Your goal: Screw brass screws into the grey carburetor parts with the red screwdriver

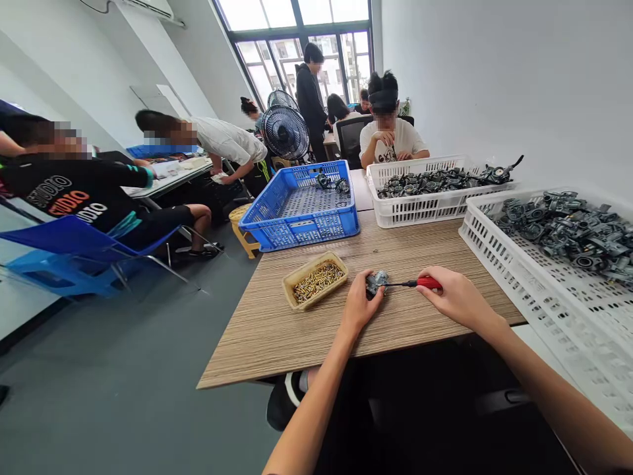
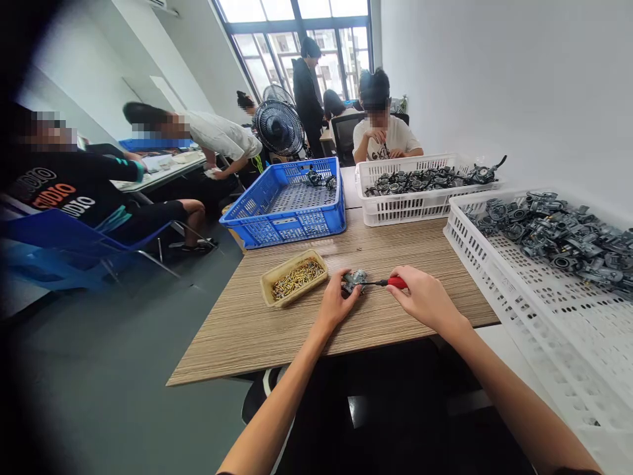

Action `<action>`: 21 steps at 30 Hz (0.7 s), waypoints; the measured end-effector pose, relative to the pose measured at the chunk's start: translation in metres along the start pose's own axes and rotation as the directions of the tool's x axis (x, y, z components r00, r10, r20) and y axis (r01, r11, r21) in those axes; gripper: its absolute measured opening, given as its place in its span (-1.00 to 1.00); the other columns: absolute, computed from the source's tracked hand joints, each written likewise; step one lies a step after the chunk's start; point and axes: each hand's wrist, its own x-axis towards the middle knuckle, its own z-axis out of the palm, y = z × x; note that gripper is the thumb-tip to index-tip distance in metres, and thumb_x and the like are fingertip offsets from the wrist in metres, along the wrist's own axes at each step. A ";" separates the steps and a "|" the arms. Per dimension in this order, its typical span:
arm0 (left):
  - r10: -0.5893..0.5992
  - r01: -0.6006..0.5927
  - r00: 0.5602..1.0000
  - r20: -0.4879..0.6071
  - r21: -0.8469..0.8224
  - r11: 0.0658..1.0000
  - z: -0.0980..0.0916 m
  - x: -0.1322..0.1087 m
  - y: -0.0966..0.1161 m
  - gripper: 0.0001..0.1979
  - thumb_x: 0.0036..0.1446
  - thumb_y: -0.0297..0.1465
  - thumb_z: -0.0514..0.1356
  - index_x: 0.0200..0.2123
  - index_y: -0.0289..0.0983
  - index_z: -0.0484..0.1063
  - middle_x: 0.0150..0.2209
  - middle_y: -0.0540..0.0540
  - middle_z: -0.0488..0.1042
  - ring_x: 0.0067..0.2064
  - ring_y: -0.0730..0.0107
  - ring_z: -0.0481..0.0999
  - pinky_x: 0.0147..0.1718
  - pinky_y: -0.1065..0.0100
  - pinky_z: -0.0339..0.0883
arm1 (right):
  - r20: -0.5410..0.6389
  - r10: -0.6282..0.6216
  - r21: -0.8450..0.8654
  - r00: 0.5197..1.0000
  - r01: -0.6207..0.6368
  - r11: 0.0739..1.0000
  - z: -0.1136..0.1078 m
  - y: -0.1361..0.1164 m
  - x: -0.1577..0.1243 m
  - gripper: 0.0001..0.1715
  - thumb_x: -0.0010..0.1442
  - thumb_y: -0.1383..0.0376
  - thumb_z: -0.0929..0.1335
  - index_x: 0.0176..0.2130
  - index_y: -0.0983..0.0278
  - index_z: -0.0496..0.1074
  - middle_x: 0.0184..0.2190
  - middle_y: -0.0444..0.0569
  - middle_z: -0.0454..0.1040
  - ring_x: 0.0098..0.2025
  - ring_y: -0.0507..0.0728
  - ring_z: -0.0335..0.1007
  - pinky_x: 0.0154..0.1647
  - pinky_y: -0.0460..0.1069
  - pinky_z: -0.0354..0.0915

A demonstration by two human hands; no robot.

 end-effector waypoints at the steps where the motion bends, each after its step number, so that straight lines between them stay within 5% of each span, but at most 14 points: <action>1: -0.017 0.017 1.000 -0.012 -0.006 1.000 0.001 0.000 -0.002 -0.54 0.29 -0.29 0.28 0.21 -0.18 0.31 0.07 -0.19 0.55 0.05 0.16 0.58 0.12 0.11 0.45 | 0.000 0.000 -0.005 1.000 0.000 1.000 0.001 -0.001 0.000 -0.84 0.43 0.12 0.37 -0.16 0.12 0.49 -0.21 -0.04 0.65 -0.24 0.19 0.60 -0.29 0.02 0.38; 13: -0.082 0.082 0.995 0.048 0.001 0.997 0.003 0.002 -0.009 -0.67 0.28 -0.14 0.25 -0.03 -0.17 0.27 -0.13 -0.10 0.54 -0.10 0.17 0.57 -0.03 0.16 0.44 | 0.047 0.005 0.025 0.999 -0.006 1.000 0.002 -0.005 -0.005 -0.71 0.41 0.16 0.36 0.09 0.10 0.36 -0.09 -0.01 0.67 -0.11 0.27 0.66 -0.18 0.05 0.42; 18: -0.106 0.108 0.993 0.059 -0.031 0.994 0.003 0.002 -0.009 -0.60 0.23 -0.08 0.27 -0.05 -0.16 0.24 -0.15 -0.09 0.54 -0.11 0.18 0.56 -0.04 0.17 0.42 | 0.115 0.028 0.097 0.993 -0.039 0.995 0.001 -0.003 -0.003 -0.87 0.43 0.18 0.31 -0.04 0.12 0.31 -0.18 -0.03 0.65 -0.18 0.25 0.62 -0.20 0.03 0.34; 21: -0.164 0.165 0.985 0.051 -0.029 0.986 0.001 0.003 -0.008 -0.57 0.18 -0.05 0.30 -0.08 -0.15 0.25 -0.22 -0.04 0.52 -0.20 0.23 0.54 -0.13 0.24 0.41 | 0.098 0.095 0.068 0.991 -0.102 0.992 0.004 -0.002 0.000 -0.79 0.45 0.06 0.30 -0.14 0.14 0.31 -0.34 -0.06 0.61 -0.32 0.23 0.55 -0.30 0.01 0.23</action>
